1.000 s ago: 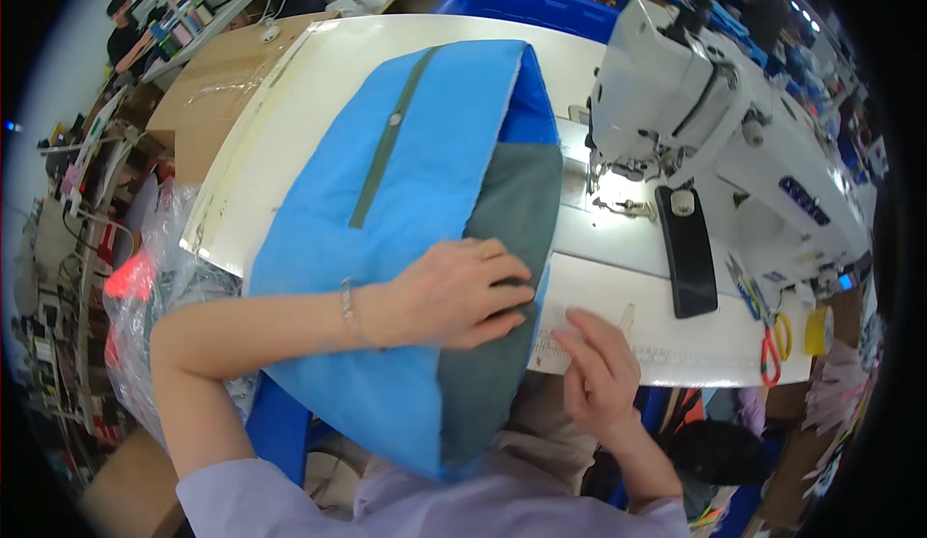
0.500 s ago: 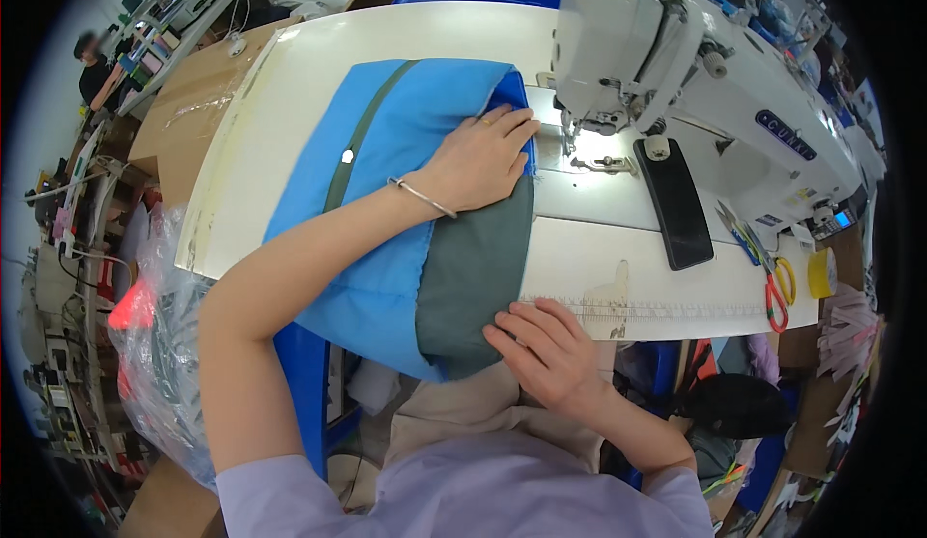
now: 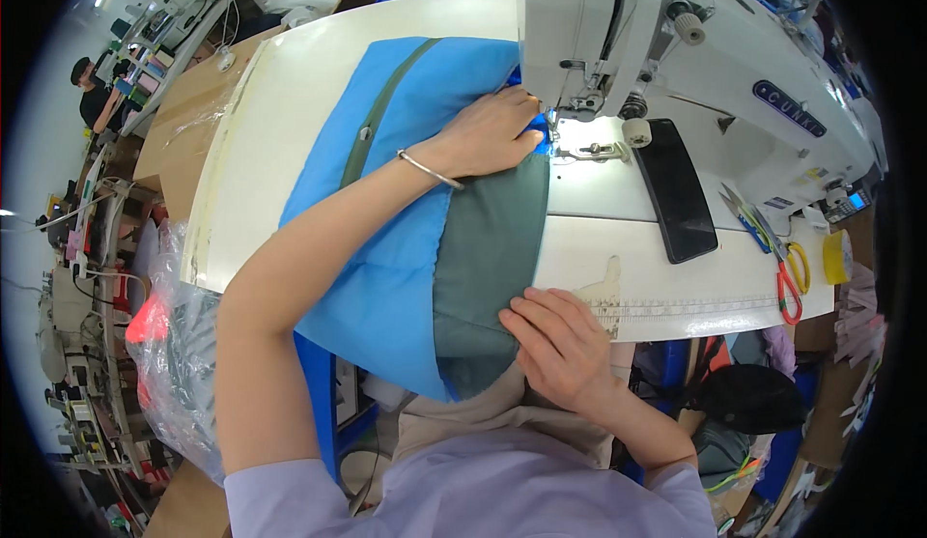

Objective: The person sews a blue and green fabric bag using a sewing machine. They align the edges, guide the bag under the needle, and stitch along the seams, periodically adjusting the fabric and inspecting the work.

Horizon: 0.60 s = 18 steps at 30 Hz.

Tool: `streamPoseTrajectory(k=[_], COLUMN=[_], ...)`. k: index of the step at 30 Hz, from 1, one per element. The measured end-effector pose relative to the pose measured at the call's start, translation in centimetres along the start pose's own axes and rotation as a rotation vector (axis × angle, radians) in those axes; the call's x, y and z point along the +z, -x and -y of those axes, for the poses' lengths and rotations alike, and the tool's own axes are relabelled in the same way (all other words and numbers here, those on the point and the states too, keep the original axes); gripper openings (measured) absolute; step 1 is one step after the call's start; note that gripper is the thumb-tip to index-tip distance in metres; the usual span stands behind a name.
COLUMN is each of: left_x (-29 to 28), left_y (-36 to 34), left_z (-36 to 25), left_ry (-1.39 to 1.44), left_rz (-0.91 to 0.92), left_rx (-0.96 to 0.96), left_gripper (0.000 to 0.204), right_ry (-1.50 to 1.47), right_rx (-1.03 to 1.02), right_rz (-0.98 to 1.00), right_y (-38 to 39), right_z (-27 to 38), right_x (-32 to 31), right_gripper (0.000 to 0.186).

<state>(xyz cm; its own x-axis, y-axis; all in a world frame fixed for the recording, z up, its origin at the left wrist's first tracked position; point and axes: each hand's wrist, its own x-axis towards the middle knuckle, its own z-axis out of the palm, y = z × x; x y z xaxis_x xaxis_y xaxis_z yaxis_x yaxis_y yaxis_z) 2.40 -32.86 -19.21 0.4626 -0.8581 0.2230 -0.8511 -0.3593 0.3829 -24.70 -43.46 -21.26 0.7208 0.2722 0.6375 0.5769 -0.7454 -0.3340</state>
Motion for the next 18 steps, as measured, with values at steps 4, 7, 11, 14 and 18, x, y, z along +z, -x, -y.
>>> streamPoseTrajectory(k=[4, 7, 11, 14, 18], left_x=[-0.2, -0.7, -0.2, 0.5, 0.5], left_y=[-0.6, -0.8, -0.6, -0.6, 1.3], left_z=[-0.2, -0.8, -0.8, -0.4, 0.1], left_ry=[0.005, 0.023, 0.027, 0.038, 0.033], left_rz=[-0.013, 0.063, -0.036, -0.123, -0.195], left_rx=[-0.055, -0.111, -0.078, -0.043, 0.066], left_gripper=[0.037, 0.037, 0.036, 0.034, 0.036], right_ry=[0.02, 0.037, 0.054, 0.058, -0.002], right_rx=[0.005, 0.011, 0.006, 0.029, 0.049], right_rz=[-0.01, -0.007, -0.039, -0.052, -0.119], right_y=[-0.1, -0.2, -0.1, -0.3, 2.5], right_z=[0.0, 0.1, 0.3, 0.6, 2.8], right_x=[0.2, 0.0, 0.3, 0.2, -0.7], right_gripper=[0.044, 0.043, 0.042, 0.042, 0.042])
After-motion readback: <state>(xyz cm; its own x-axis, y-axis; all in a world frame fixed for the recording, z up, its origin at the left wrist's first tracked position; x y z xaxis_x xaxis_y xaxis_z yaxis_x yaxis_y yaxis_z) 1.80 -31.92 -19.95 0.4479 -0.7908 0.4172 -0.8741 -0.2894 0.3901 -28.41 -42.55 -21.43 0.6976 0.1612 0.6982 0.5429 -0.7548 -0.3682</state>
